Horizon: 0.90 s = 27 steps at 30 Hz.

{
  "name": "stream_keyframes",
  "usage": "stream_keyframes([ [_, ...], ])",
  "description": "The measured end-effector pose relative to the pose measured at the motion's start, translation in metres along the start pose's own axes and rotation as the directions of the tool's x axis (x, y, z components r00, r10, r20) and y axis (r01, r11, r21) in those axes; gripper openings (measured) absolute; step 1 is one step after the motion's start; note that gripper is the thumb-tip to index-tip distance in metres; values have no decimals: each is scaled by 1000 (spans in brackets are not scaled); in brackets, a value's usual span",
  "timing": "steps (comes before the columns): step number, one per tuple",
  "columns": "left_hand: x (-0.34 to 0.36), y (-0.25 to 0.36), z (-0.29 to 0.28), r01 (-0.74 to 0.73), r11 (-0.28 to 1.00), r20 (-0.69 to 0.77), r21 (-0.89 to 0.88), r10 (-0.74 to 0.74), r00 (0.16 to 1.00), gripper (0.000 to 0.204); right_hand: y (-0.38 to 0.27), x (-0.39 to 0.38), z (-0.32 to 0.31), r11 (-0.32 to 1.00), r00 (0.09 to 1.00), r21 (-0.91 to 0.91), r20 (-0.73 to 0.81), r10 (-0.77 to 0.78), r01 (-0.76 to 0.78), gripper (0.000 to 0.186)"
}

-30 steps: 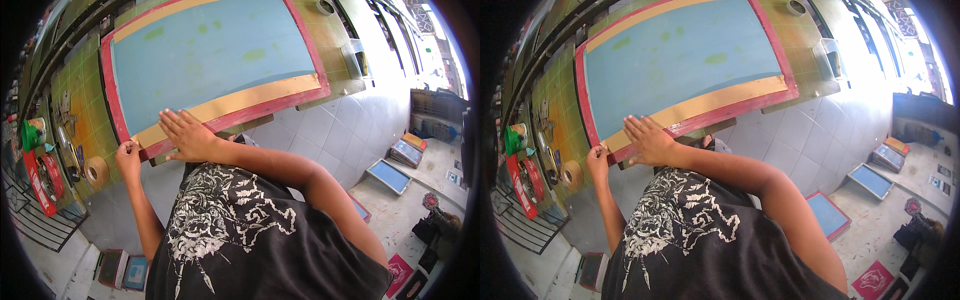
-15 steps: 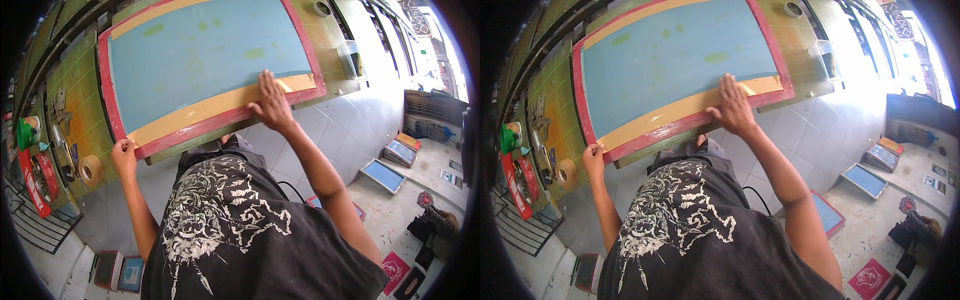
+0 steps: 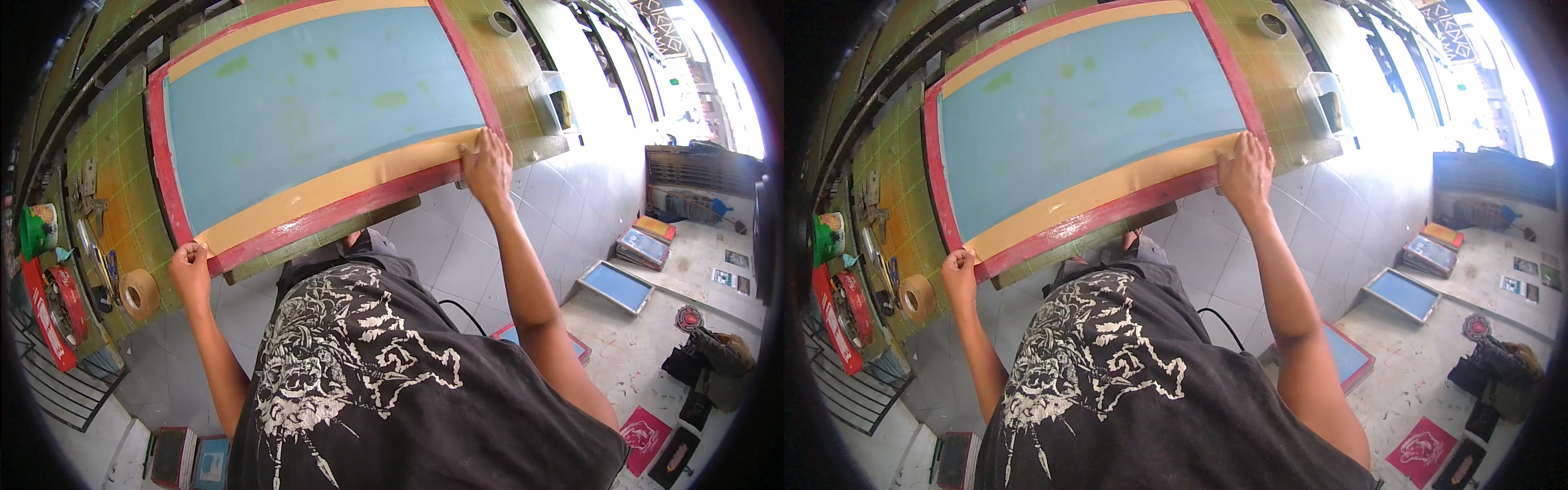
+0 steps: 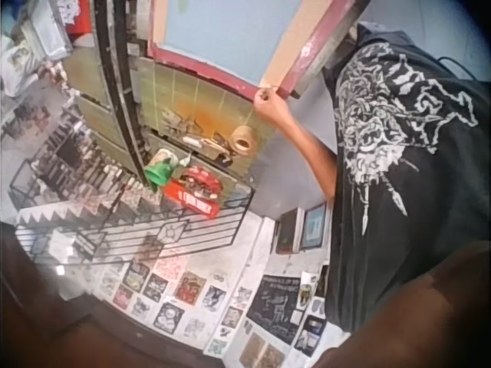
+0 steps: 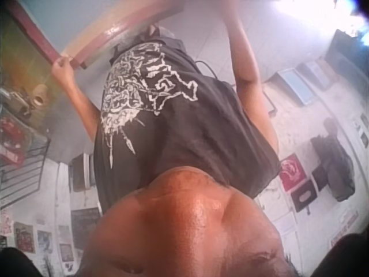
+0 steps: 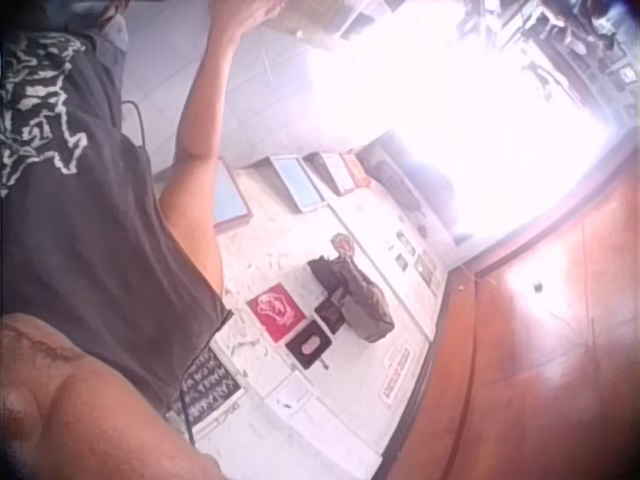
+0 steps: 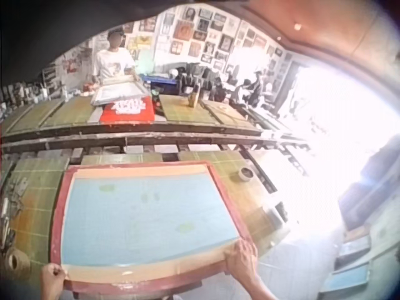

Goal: The person wipes the surface of a screen-printing frame with a sponge and applies tape along the inner edges of the frame by hand.

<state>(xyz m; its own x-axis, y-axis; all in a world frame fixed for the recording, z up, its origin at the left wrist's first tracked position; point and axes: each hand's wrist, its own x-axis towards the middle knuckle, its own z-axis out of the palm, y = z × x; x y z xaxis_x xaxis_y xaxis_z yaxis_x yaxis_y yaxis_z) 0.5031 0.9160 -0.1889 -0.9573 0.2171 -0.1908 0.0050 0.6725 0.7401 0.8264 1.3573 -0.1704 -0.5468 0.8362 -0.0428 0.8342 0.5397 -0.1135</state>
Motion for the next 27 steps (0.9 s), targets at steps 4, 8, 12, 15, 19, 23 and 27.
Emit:
stream_keyframes([
  [4, -3, 8, -1, -30, 999, -7, 37, 30, 1000, 16, 44, 33, 12, 970, 940, 213, -292, 175, -114, 76],
  [8, -3, 9, -2, -15, 1000, 13, 22, 15, 1000, 15, 57, 34, 23, 931, 952, 261, -96, 289, -256, 92],
  [12, 1, 0, -2, -32, 999, 12, 34, 32, 999, 15, 61, 34, 21, 921, 970, 336, -67, 233, -197, 91],
  [15, 1, -1, -3, -21, 1000, 27, 10, 21, 999, 15, 61, 32, 22, 916, 969, 352, -82, 234, -192, 89],
  [19, 5, 3, -4, 34, 999, 65, 10, -34, 997, 15, 64, 32, 25, 928, 964, 315, -106, 245, -201, 89],
  [23, 7, 6, -6, 85, 996, 97, -7, -84, 992, 16, 66, 34, 26, 934, 966, 297, -97, 238, -200, 88],
  [27, 15, -4, -9, 126, 986, 187, -109, -104, 977, 17, 68, 34, 27, 934, 965, 300, -112, 238, -196, 88],
])
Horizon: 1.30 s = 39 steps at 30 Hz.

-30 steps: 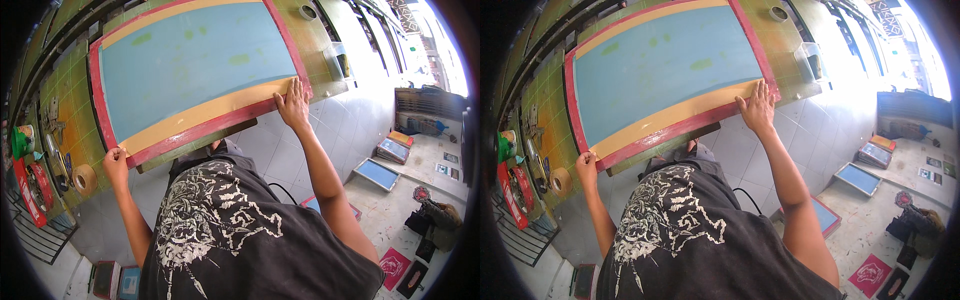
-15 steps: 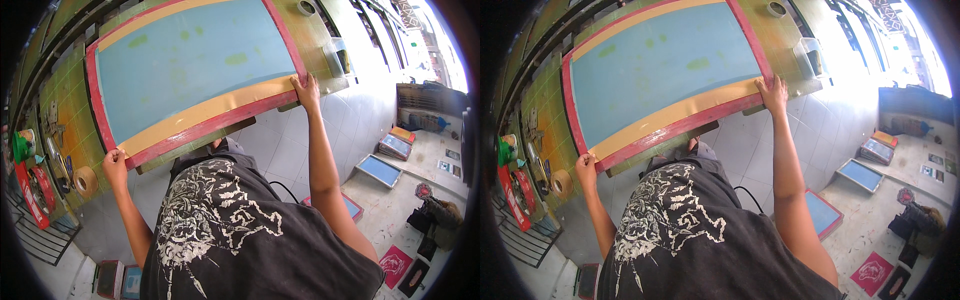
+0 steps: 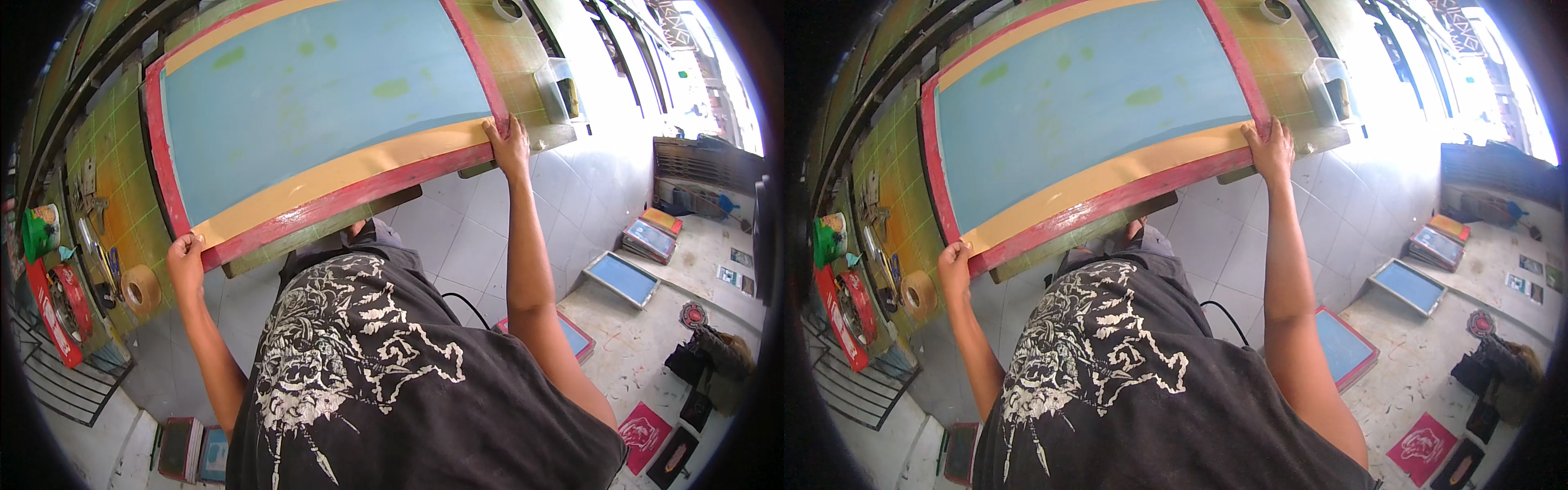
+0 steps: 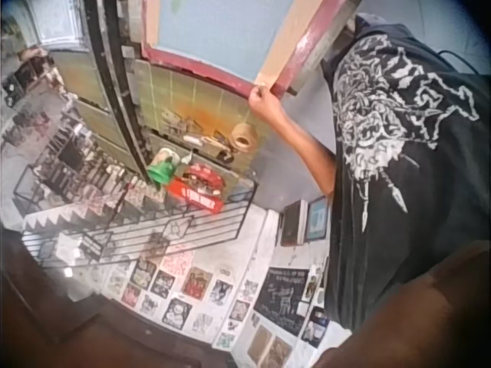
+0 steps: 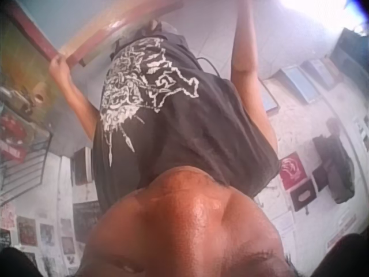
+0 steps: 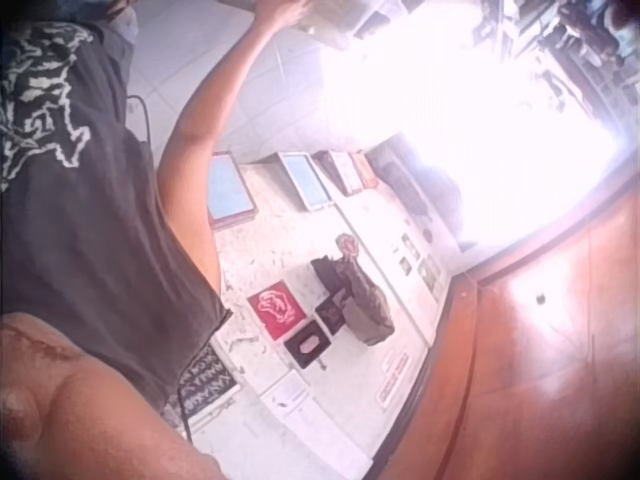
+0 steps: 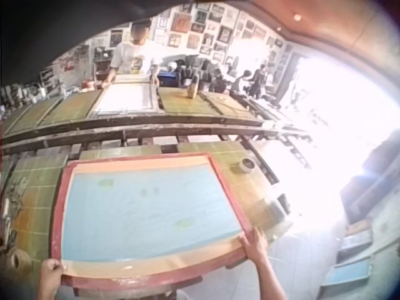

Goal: The person wipes the surface of a screen-printing frame with a sponge and applies tape along the inner edges of the frame by hand.

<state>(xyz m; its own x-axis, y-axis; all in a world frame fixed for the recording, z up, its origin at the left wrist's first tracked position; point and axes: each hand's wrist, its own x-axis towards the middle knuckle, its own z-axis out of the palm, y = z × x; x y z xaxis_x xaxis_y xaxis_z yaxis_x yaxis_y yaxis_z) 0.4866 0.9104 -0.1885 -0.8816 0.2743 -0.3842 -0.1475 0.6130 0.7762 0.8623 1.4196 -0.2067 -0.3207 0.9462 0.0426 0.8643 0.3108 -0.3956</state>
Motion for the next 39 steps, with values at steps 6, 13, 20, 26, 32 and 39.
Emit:
stream_keyframes([
  [6, -8, 16, -9, 42, 989, 75, -142, -32, 997, 13, 1, 1, 2, 1000, 1000, -19, -1, -3, 3, 89],
  [13, -26, 40, -20, -47, 966, 57, -256, 64, 996, 10, 0, -1, 2, 1000, 1000, -25, 2, 5, -5, 89],
  [20, -49, 81, -42, -64, 959, 34, -276, 76, 996, 9, 2, -1, 3, 1000, 1000, -17, 1, -6, 6, 89],
  [26, -36, 45, -34, -85, 986, 30, -145, 91, 995, 10, 2, 0, 2, 999, 1000, -37, 2, -18, 18, 90],
  [32, -27, 32, -6, -111, 993, -45, 52, 113, 993, 13, 4, 2, 1, 999, 1000, -36, -3, -27, 27, 89],
  [39, -16, 9, 8, -144, 968, -87, 206, 164, 983, 14, 3, 2, 2, 1000, 1000, -26, 2, -10, 10, 87],
])
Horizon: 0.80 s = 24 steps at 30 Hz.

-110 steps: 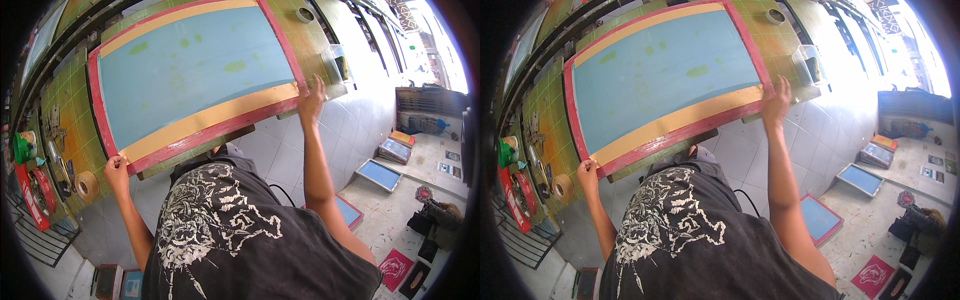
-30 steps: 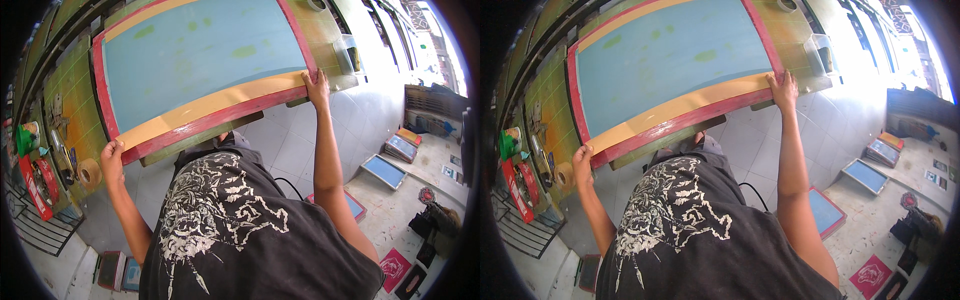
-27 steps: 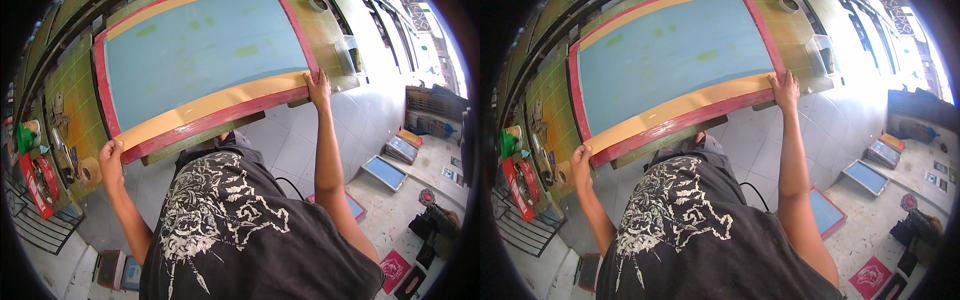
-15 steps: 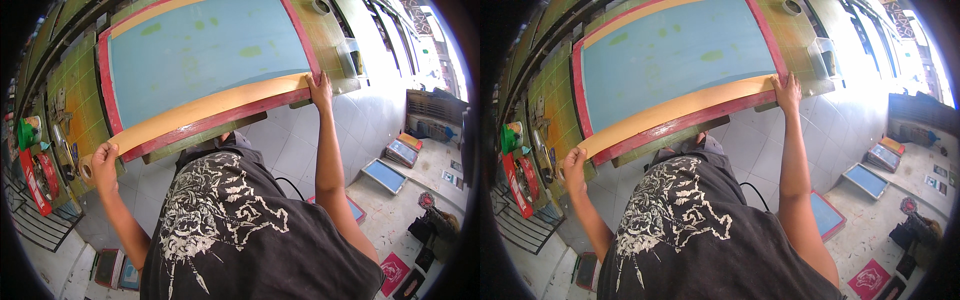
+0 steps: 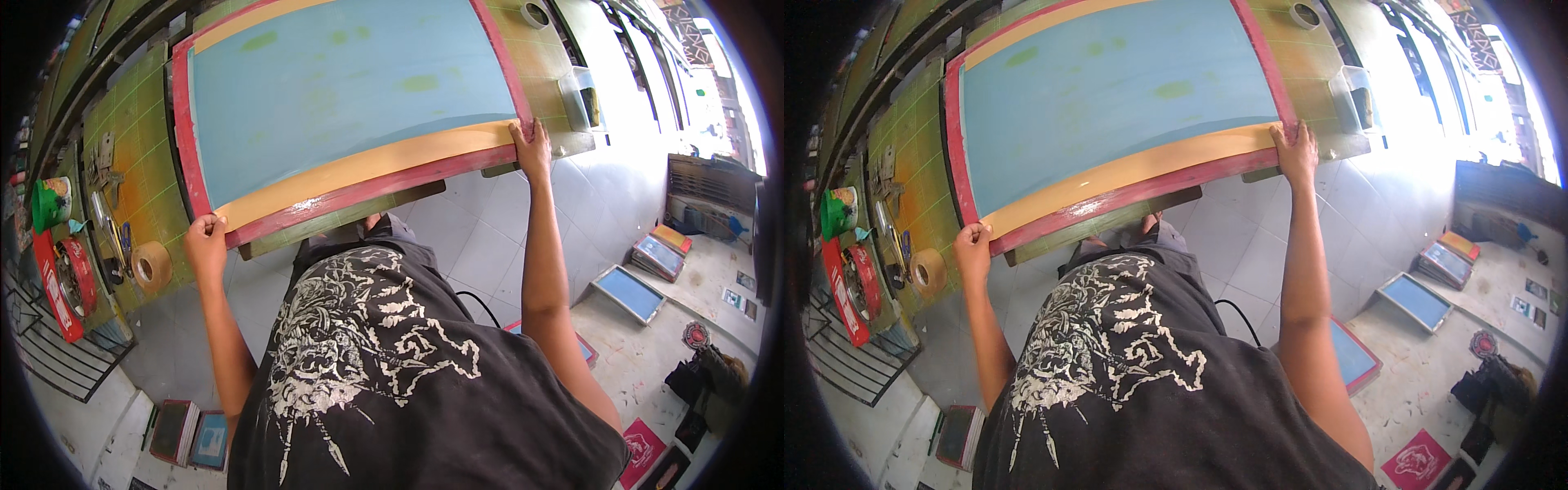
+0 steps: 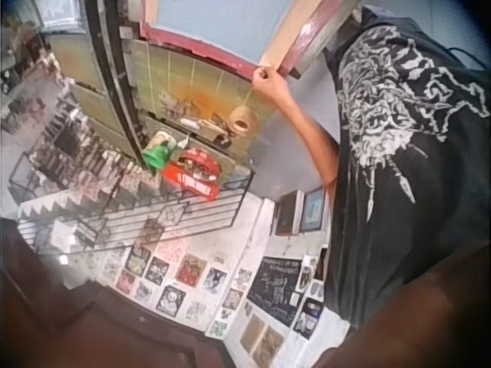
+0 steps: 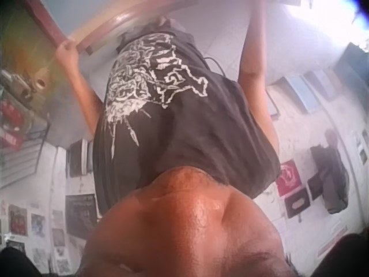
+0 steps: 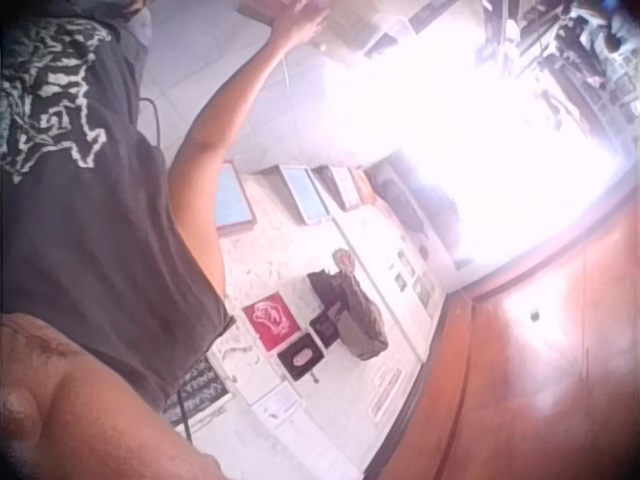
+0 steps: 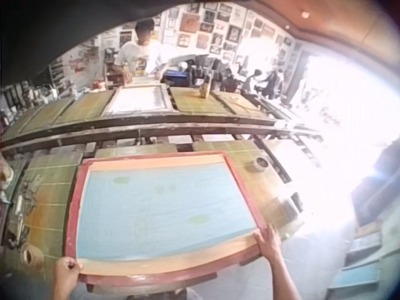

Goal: The person wipes the surface of a screen-printing frame with a sponge and applies tape along the inner edges of the frame by hand.

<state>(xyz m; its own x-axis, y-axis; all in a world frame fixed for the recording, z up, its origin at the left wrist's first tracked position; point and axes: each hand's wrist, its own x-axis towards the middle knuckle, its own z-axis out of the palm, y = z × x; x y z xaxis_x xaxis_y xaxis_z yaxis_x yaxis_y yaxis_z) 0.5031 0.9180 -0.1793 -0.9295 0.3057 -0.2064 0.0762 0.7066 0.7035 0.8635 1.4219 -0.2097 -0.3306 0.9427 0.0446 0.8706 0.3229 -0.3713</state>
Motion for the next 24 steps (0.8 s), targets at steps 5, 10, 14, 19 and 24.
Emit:
stream_keyframes([
  [5, -3, 8, 2, -9, 999, -36, 40, 11, 999, 15, 1, -2, 2, 1000, 1000, 12, -21, -10, 11, 87],
  [10, -4, 7, 3, -4, 1000, -36, 29, 5, 999, 16, -2, -4, 0, 1000, 1000, 11, -28, -13, 13, 87],
  [14, 0, -1, 3, -1, 1000, -17, -20, 1, 1000, 16, 1, -2, 2, 999, 999, -10, -30, -34, 34, 86],
  [19, -2, 5, -1, 1, 995, 9, -102, 0, 1000, 16, 2, -3, 3, 1000, 999, 8, -28, -23, 24, 85],
  [24, -4, 12, -4, 47, 995, 33, -83, -45, 998, 16, 2, -2, 4, 999, 998, 11, -44, -36, 36, 84],
])
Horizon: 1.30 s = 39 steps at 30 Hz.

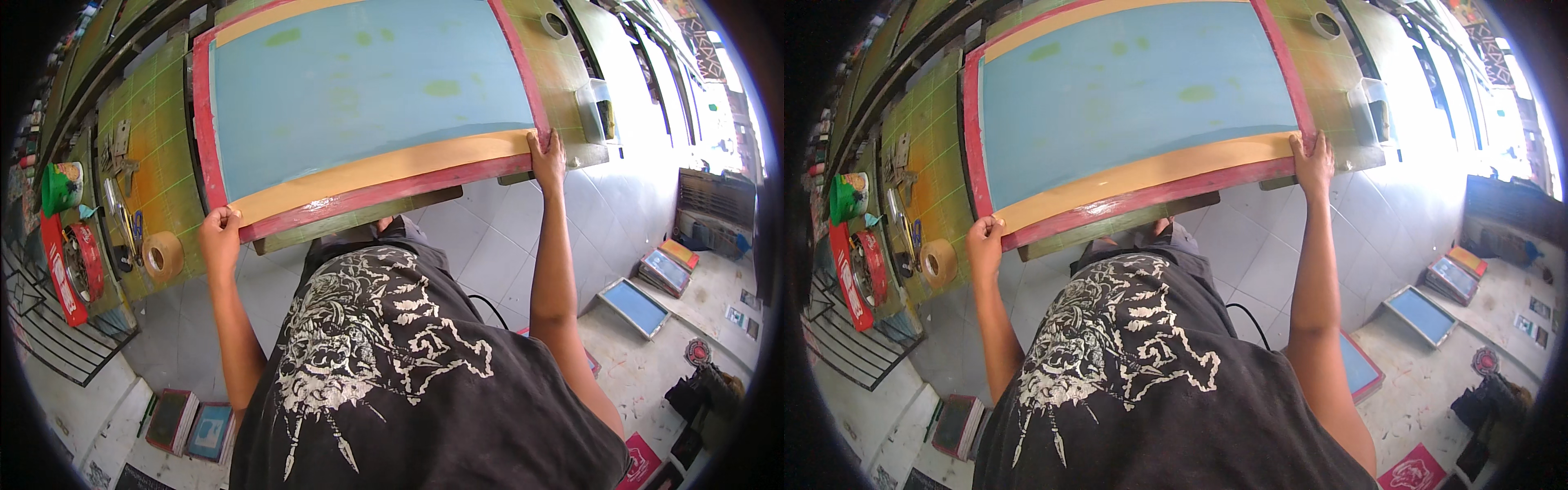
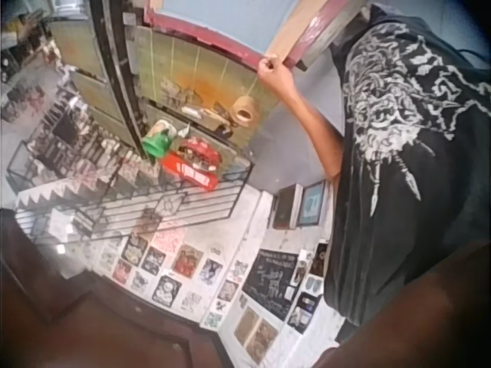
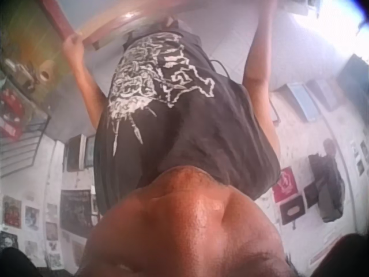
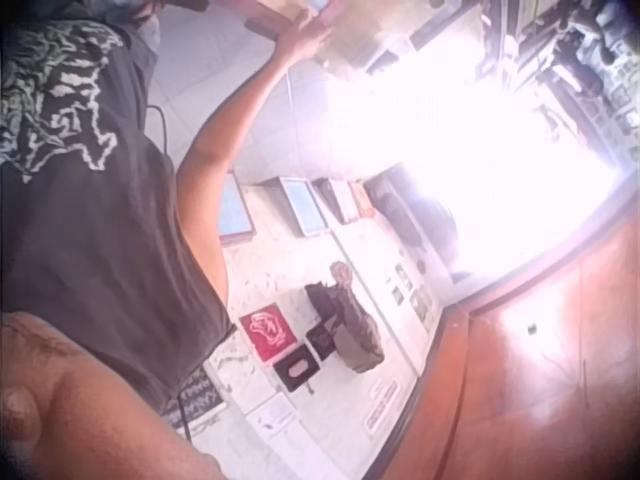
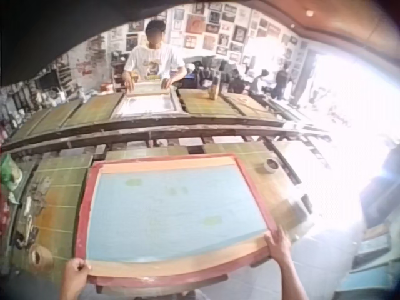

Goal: The person wipes the surface of a screen-printing frame with a sponge and applies tape along the inner edges of the frame by hand.

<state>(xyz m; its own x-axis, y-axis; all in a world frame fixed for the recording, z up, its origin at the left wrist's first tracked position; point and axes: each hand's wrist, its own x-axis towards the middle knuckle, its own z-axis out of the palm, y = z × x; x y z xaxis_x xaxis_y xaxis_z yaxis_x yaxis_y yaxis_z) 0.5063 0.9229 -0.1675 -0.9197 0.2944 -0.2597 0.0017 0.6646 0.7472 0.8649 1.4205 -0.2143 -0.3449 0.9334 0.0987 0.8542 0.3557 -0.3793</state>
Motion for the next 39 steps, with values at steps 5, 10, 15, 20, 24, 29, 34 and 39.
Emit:
stream_keyframes([
  [5, -1, -5, 0, -20, 997, 1, -68, 20, 1000, 12, -4, -1, -2, 1000, 1000, 1, 21, 16, -16, 85],
  [10, -1, -4, 0, -24, 1000, -19, -3, 24, 1000, 13, -4, -1, -2, 1000, 1000, 3, 11, 10, -10, 86],
  [15, -2, 7, 3, -13, 989, -56, 144, 21, 998, 14, -3, -1, -1, 1000, 1000, -12, -1, 5, -5, 87],
  [20, 1, -7, 6, -80, 985, -99, 155, 96, 990, 13, -3, -5, 1, 1000, 998, -1, -64, -18, 18, 82],
  [24, -2, -3, 8, -79, 982, -110, 174, 99, 989, 13, -7, -15, -2, 991, 984, 126, -178, -16, 39, 70],
  [29, 2, -15, 9, -87, 985, -103, 150, 103, 989, 14, -43, -55, -11, 892, 888, -64, -90, -452, 447, 66],
  [34, 2, -12, 8, -95, 981, -88, 169, 111, 990, 14, -140, -115, -12, 681, 605, 79, 393, -692, 728, 88],
  [39, -1, -3, 7, -68, 983, -92, 170, 84, 992, 16, -106, -87, -12, 851, 811, -63, 349, -470, 521, 85],
])
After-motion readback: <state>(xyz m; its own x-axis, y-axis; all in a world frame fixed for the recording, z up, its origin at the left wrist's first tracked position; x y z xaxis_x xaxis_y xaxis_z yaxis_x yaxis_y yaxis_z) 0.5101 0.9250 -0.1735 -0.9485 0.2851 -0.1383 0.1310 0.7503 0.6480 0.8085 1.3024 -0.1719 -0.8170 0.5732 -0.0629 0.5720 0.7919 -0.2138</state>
